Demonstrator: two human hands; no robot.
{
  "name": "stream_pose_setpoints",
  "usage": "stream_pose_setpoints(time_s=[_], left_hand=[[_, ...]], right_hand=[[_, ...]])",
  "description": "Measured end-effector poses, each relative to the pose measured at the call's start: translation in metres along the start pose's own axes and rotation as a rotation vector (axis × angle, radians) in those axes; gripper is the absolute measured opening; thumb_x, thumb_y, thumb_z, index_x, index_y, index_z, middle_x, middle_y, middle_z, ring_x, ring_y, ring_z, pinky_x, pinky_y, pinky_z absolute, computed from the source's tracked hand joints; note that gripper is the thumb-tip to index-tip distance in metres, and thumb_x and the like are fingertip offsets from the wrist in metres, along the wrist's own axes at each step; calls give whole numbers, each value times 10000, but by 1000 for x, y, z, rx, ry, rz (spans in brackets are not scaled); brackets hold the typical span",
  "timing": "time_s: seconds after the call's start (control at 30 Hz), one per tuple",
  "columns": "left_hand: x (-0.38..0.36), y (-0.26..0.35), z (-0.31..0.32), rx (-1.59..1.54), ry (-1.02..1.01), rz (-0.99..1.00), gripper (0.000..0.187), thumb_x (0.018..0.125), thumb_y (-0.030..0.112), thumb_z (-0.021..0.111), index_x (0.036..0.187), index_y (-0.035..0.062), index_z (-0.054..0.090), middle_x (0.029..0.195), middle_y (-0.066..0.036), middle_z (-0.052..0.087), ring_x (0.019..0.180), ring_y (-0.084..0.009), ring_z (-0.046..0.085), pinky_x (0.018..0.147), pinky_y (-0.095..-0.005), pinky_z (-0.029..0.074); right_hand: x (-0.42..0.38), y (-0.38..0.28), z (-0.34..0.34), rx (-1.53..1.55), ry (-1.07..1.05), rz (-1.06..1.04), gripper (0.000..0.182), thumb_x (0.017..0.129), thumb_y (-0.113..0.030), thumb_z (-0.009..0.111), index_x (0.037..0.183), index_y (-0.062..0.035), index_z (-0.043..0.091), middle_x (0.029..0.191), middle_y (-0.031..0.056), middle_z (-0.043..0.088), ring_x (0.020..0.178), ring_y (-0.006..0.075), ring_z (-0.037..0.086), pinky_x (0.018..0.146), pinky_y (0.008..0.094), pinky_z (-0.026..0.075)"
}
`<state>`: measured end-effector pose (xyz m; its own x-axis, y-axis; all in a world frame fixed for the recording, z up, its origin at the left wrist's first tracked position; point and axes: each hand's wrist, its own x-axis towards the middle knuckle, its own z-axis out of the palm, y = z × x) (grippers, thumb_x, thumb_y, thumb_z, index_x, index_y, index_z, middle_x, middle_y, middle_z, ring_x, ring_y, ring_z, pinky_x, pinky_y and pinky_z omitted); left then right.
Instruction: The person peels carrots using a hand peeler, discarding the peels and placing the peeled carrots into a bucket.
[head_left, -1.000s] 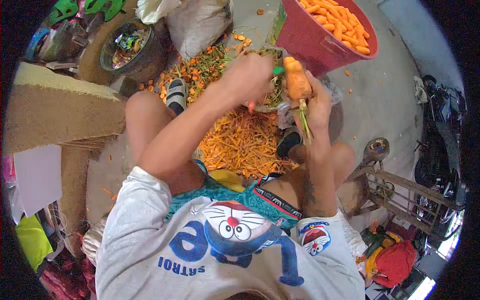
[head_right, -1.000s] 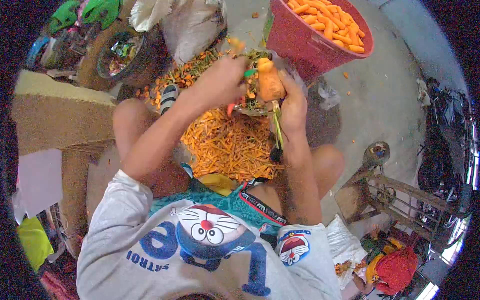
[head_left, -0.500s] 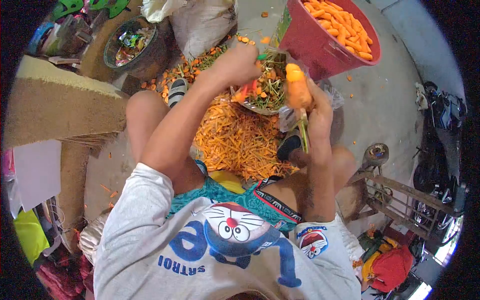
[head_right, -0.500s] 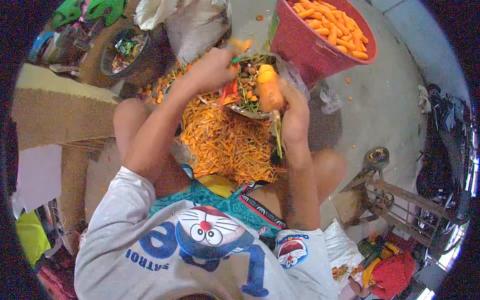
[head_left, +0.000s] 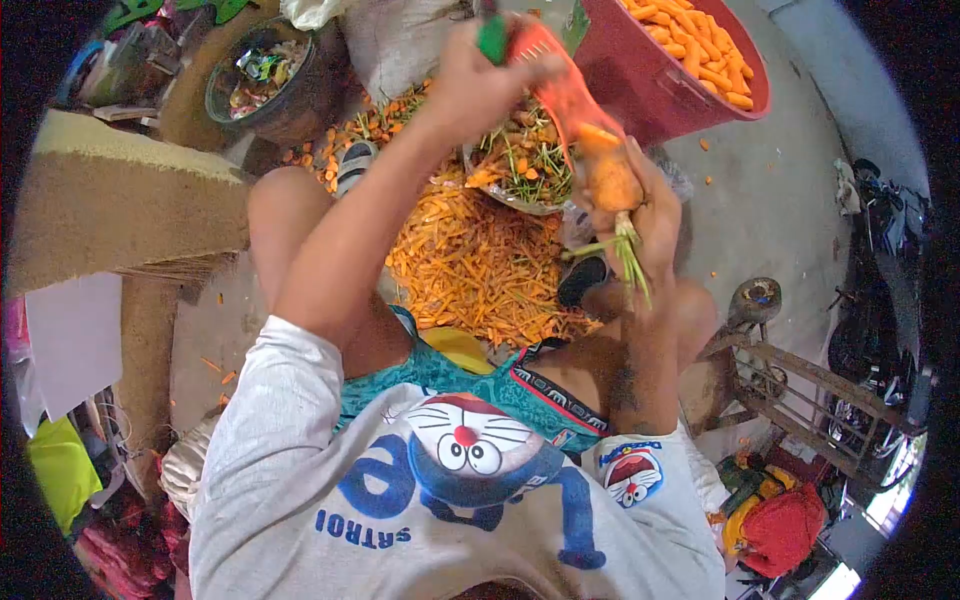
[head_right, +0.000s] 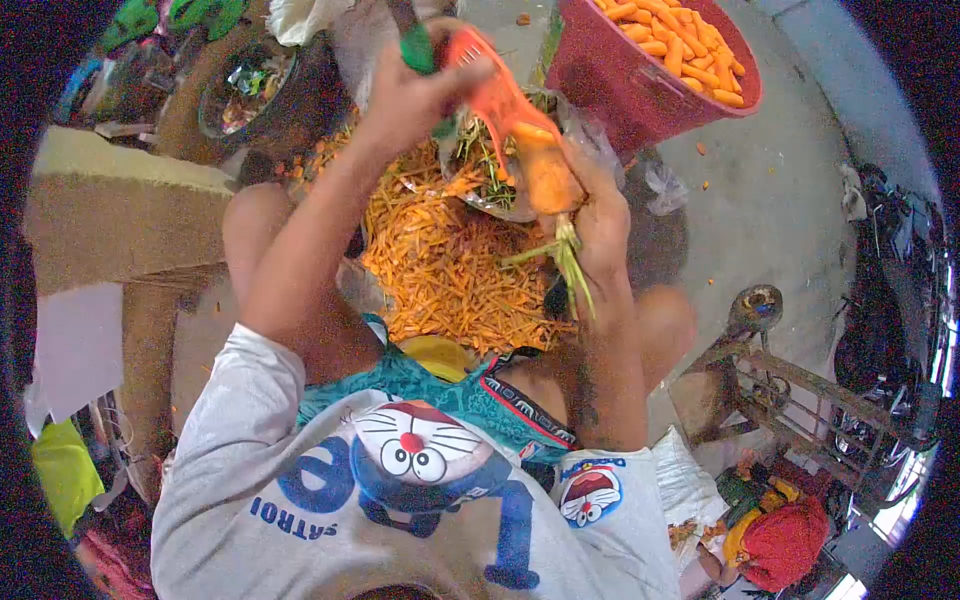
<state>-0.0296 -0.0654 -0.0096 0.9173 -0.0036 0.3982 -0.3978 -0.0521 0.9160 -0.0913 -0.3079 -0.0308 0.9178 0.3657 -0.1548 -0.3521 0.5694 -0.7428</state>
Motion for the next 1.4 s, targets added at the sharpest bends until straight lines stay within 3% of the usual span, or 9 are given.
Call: stream_pose_setpoints(time_s=[0.17, 0.3, 0.57, 0.63, 0.83, 0.93, 1.03, 1.3, 1.4], left_hand=[[-3, -5, -3, -153, 195, -194, 195, 897, 198, 799, 908, 29, 702, 790, -4, 707, 718, -88, 658, 658, -284, 543], [-15, 5, 16, 142, -83, 256, 166, 900, 167, 788, 949, 27, 715, 831, -39, 733, 731, -107, 675, 637, -293, 536], [-16, 13, 16, -118, 76, -193, 208, 881, 220, 815, 907, 44, 709, 793, -17, 710, 665, -92, 638, 589, -291, 514], [-20, 14, 22, 14, -33, 219, 221, 882, 216, 814, 916, 26, 705, 804, -16, 712, 697, -100, 652, 651, -300, 536], [7, -15, -5, -179, 237, 61, 216, 910, 219, 796, 986, 50, 686, 805, 28, 668, 689, -86, 601, 626, -268, 492], [-25, 13, 23, 32, -111, 285, 250, 902, 248, 807, 1006, 55, 687, 834, 25, 671, 670, -66, 571, 594, -256, 473], [-8, 2, 0, 83, -5, -54, 251, 908, 244, 801, 1025, 53, 687, 872, 8, 689, 698, -72, 608, 615, -250, 494], [-27, 23, 17, -25, -103, 180, 238, 896, 206, 806, 986, 15, 697, 875, -38, 720, 765, -103, 663, 687, -297, 543], [-9, 18, -5, -93, 60, -59, 208, 928, 175, 752, 981, -5, 662, 845, -80, 708, 755, -166, 683, 681, -339, 556]], right_hand=[[6, 1, 2, -30, 42, -32, 414, 1094, -310, 475, 1274, 43, 595, 1126, 144, 708, 931, 226, 718, 787, 368, 596], [0, 1, 7, -14, 144, 13, 425, 1099, -300, 465, 1292, 60, 581, 1125, 161, 706, 925, 232, 719, 776, 370, 597], [0, -4, 27, 38, 37, -24, 453, 1105, -298, 435, 1330, 76, 558, 1164, 180, 685, 975, 246, 702, 802, 361, 585], [-1, -1, 27, 15, 228, -49, 466, 1103, -307, 436, 1345, 75, 550, 1187, 183, 677, 986, 241, 695, 818, 358, 579], [-3, -4, 7, -24, -78, -25, 439, 1102, -293, 430, 1387, 26, 528, 1251, 154, 664, 1058, 236, 682, 957, 373, 549], [3, 4, 25, -118, 190, -162, 430, 1099, -312, 430, 1376, -2, 538, 1254, 156, 661, 1004, 219, 694, 835, 360, 580], [-2, 2, 3, -81, -49, -57, 435, 1099, -319, 425, 1390, -14, 534, 1247, 154, 664, 957, 210, 697, 762, 353, 582], [-3, -2, 24, -110, 24, -99, 379, 1082, -306, 462, 1332, -30, 529, 1115, 113, 650, 879, 196, 676, 701, 321, 567], [-7, 1, 28, -117, -22, -115, 375, 1075, -316, 486, 1317, -33, 524, 1141, 104, 637, 928, 191, 674, 714, 321, 574]])
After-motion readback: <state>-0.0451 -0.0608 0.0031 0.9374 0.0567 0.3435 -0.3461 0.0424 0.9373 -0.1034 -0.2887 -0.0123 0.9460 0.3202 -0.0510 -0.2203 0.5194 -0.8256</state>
